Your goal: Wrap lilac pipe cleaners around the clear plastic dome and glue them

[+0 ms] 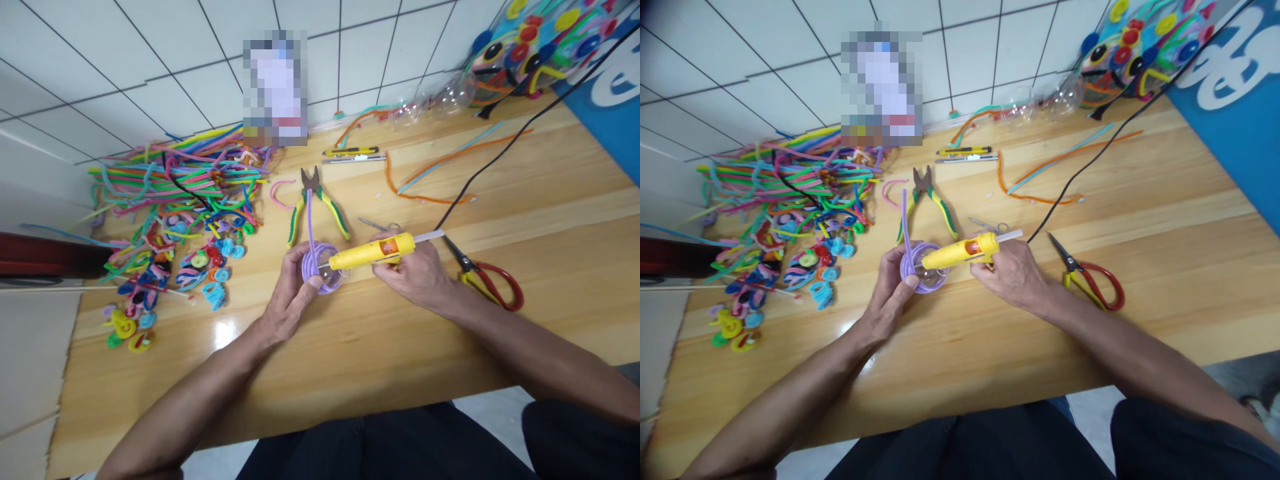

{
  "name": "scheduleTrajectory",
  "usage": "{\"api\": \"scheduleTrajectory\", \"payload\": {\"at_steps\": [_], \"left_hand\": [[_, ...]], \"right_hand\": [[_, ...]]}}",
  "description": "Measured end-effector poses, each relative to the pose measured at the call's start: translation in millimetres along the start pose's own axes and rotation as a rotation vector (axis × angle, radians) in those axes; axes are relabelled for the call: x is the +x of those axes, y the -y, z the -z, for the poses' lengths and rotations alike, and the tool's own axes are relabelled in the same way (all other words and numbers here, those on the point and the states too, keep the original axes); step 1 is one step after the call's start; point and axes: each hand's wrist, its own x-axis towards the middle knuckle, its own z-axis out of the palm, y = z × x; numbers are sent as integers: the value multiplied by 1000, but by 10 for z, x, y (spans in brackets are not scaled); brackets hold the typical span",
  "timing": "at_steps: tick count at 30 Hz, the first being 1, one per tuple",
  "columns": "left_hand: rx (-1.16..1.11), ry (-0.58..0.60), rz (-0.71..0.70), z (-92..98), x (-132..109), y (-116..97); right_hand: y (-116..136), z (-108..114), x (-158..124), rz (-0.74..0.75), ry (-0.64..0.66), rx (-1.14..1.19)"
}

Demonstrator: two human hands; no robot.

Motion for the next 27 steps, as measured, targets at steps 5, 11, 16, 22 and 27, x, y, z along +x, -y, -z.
{"api": "scheduleTrajectory", "payload": {"at_steps": [5,11,16,22,27], "left_hand": [[28,-3,1,-2,2,-4],[20,-1,-8,-2,8,-8],[26,17,0,-1,11,-16],[-4,8,0,-3,5,-10],[-14,1,10,-1,-5,-22]], "right_hand": [[2,3,8,-27,13,-18],[0,7,-8,18,9,1],[-15,11,-26,81,-33,22],[-46,-25,-35,22,-27,-42],[-65,-43,-35,78,-70,-37]]}}
